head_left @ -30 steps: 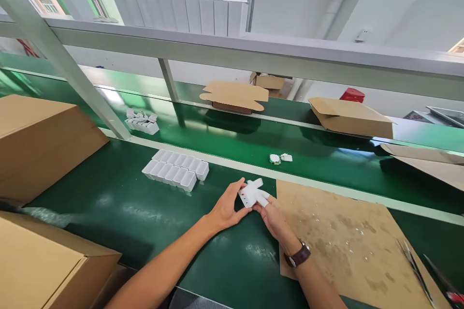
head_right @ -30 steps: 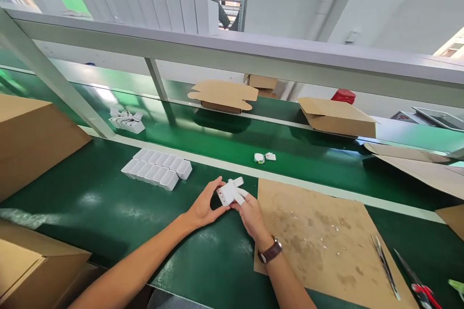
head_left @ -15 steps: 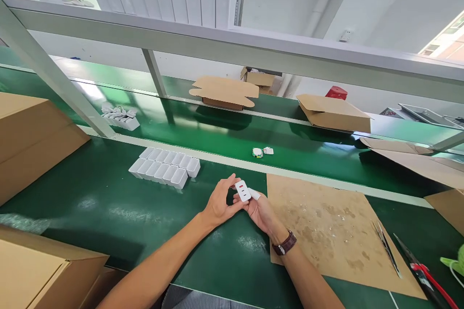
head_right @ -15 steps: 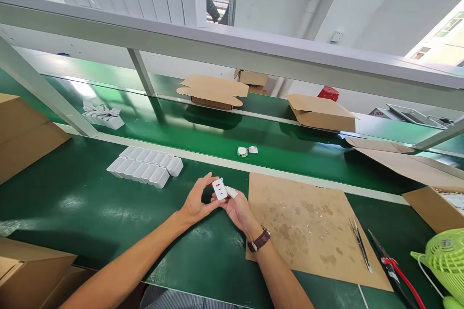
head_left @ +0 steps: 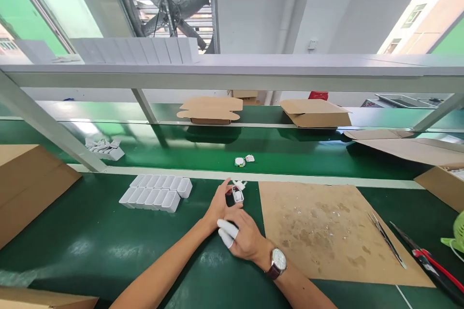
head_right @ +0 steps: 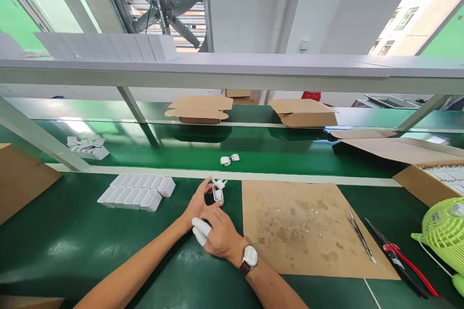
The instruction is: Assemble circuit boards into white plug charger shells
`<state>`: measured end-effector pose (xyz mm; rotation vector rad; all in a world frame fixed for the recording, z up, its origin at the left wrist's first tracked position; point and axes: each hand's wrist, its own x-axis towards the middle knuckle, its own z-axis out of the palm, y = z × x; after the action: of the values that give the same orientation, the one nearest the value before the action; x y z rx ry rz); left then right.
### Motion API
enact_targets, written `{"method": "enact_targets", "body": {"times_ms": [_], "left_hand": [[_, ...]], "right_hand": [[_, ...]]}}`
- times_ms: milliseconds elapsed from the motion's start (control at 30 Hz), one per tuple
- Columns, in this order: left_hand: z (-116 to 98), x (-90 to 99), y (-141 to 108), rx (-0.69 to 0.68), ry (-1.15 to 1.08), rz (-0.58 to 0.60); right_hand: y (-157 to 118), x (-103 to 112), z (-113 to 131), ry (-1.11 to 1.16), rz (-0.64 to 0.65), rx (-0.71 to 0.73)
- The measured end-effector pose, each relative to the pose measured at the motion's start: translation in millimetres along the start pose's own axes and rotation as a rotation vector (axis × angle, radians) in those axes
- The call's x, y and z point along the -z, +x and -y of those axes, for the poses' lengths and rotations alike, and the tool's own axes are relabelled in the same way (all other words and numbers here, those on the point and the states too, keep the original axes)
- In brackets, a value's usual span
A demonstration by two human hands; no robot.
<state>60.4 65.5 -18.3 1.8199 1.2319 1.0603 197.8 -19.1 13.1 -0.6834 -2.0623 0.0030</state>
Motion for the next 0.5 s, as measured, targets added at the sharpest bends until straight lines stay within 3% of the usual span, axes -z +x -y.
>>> {"method": "enact_targets", "body": {"times_ms": [133,233,367,433,500], "left_hand": [[-9.8,-27.5,27.6,-0.006,-0.033,0.172],[-13.1,-35.2,39.2,0.005,-0.023,0.279],[-13.6,-13.8,63.3,0.011,0.038,0.404],[-16.2,1.8,81.1,0.031,0.092,0.354],[-19.9,14.5,98.4,0.068,0.150,0.232]], "right_hand": [[-1.2,-1.1,3.3,0.020,0.062,0.052],[-5.4,-2.8,2.3,0.023,0.091,0.022],[-17.1,-10.9,-2.9,0.042,0.120,0.027],[-24.7,-17.7,-7.3,0.059,0.137,0.033],[-31.8,-25.4,-13.2,0.097,0.160,0.023]]}}
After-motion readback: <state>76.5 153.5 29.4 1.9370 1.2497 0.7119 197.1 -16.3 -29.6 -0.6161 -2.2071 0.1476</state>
